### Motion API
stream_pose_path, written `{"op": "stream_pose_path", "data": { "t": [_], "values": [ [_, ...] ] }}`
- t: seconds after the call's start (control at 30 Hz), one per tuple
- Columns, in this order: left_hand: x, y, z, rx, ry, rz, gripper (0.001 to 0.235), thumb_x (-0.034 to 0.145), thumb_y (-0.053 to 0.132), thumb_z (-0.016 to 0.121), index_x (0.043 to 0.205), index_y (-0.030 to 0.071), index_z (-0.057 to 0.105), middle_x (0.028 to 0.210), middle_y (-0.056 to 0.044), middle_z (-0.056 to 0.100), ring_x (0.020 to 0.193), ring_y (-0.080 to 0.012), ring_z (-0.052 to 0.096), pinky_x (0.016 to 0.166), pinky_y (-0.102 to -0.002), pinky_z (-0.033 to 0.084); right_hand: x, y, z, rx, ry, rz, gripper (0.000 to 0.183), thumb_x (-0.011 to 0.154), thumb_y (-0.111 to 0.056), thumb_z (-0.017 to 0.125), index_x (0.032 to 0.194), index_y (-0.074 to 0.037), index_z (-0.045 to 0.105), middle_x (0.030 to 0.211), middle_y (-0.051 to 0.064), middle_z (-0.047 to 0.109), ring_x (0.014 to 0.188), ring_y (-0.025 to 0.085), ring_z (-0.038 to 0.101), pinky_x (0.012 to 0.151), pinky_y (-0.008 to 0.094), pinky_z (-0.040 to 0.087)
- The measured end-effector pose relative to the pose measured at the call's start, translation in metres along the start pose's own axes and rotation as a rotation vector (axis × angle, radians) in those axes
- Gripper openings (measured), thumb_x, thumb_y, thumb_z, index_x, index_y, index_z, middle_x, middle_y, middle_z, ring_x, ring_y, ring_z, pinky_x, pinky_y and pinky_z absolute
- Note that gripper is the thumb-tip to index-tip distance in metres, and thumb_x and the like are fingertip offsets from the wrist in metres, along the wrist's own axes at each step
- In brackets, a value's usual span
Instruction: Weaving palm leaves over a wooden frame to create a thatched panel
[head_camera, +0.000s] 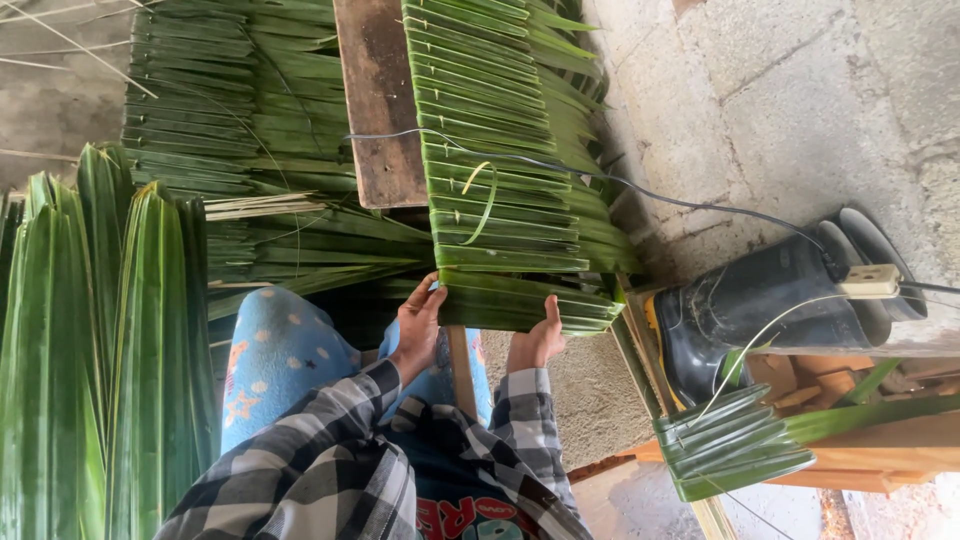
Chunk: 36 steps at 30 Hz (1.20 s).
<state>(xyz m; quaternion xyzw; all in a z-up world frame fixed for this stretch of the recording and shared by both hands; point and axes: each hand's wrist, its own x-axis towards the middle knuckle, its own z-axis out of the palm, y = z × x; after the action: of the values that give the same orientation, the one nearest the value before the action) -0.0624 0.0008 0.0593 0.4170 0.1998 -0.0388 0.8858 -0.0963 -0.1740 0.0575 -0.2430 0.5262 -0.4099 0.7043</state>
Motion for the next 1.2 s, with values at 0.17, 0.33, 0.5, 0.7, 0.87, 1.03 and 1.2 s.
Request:
{"op": "stream_pose_path", "data": {
  "t": [0.17,0.33,0.5,0.7,0.87,1.03,1.2],
  "values": [
    [0.0,0.018,0.008,-0.252,-0.106,-0.289,0.039,0.095,0.011,0.066,0.134,0.005,0.066,0.114,-0.017,0.073,0.104,-0.0264,0.069,0.101,-0.046,0.054,-0.026,-0.011,0.015,0.071,0.035,0.034,0.068,0.07,-0.006,0.095,0.12,0.016,0.055,0.108,0.032,0.068,0.091,0.04,0.073,0.077,0.055,0.06],
    [0.04,-0.039,-0.031,-0.312,-0.212,-0.445,0.041,0.098,0.022,0.062,0.138,0.012,0.064,0.127,-0.014,0.069,0.114,-0.0301,0.067,0.104,-0.049,0.051,0.012,0.01,-0.002,0.114,0.055,0.025,0.069,0.068,-0.003,0.095,0.118,0.018,0.052,0.103,0.033,0.067,0.086,0.038,0.072,0.074,0.056,0.06],
    [0.027,-0.003,-0.015,-0.22,-0.224,-0.445,0.047,0.103,0.024,0.058,0.148,0.011,0.055,0.137,-0.016,0.06,0.127,-0.0377,0.058,0.111,-0.054,0.044,0.007,0.011,0.004,0.049,0.075,0.032,0.091,0.067,-0.012,0.099,0.133,0.015,0.042,0.125,0.038,0.056,0.112,0.044,0.064,0.092,0.061,0.054],
    [0.041,-0.002,0.0,-0.004,0.0,-0.346,0.037,0.096,0.027,0.072,0.131,0.012,0.07,0.129,-0.02,0.063,0.118,-0.0403,0.061,0.101,-0.06,0.047,-0.065,-0.027,0.052,-0.059,0.047,0.102,0.112,0.07,-0.025,0.098,0.15,0.007,0.025,0.158,0.035,0.024,0.148,0.046,0.025,0.12,0.062,0.019],
    [0.054,-0.018,-0.006,0.23,0.088,-0.145,0.037,0.092,0.029,0.079,0.109,-0.004,0.076,0.099,-0.025,0.071,0.098,-0.0335,0.067,0.083,-0.051,0.055,-0.061,-0.018,0.06,-0.051,0.022,0.113,0.114,0.071,-0.022,0.097,0.152,0.008,0.022,0.159,0.037,0.016,0.15,0.047,0.017,0.122,0.061,0.013],
    [0.074,-0.046,-0.027,0.435,0.089,-0.046,0.044,0.093,0.038,0.08,0.092,-0.006,0.076,0.082,-0.017,0.065,0.085,-0.0205,0.056,0.078,-0.048,0.051,-0.057,-0.014,0.068,-0.044,0.024,0.139,0.114,0.069,-0.02,0.098,0.151,0.007,0.023,0.159,0.038,0.017,0.15,0.047,0.016,0.122,0.059,0.013],
    [0.054,-0.006,-0.006,0.488,0.129,0.01,0.054,0.089,0.037,0.08,0.05,0.013,0.05,0.054,0.002,0.038,0.053,-0.0103,0.035,0.05,-0.029,0.031,-0.091,-0.03,0.082,-0.056,-0.036,0.148,0.11,0.072,-0.016,0.093,0.152,0.012,0.023,0.16,0.038,0.014,0.152,0.047,0.013,0.124,0.056,0.012]
  ]
}}
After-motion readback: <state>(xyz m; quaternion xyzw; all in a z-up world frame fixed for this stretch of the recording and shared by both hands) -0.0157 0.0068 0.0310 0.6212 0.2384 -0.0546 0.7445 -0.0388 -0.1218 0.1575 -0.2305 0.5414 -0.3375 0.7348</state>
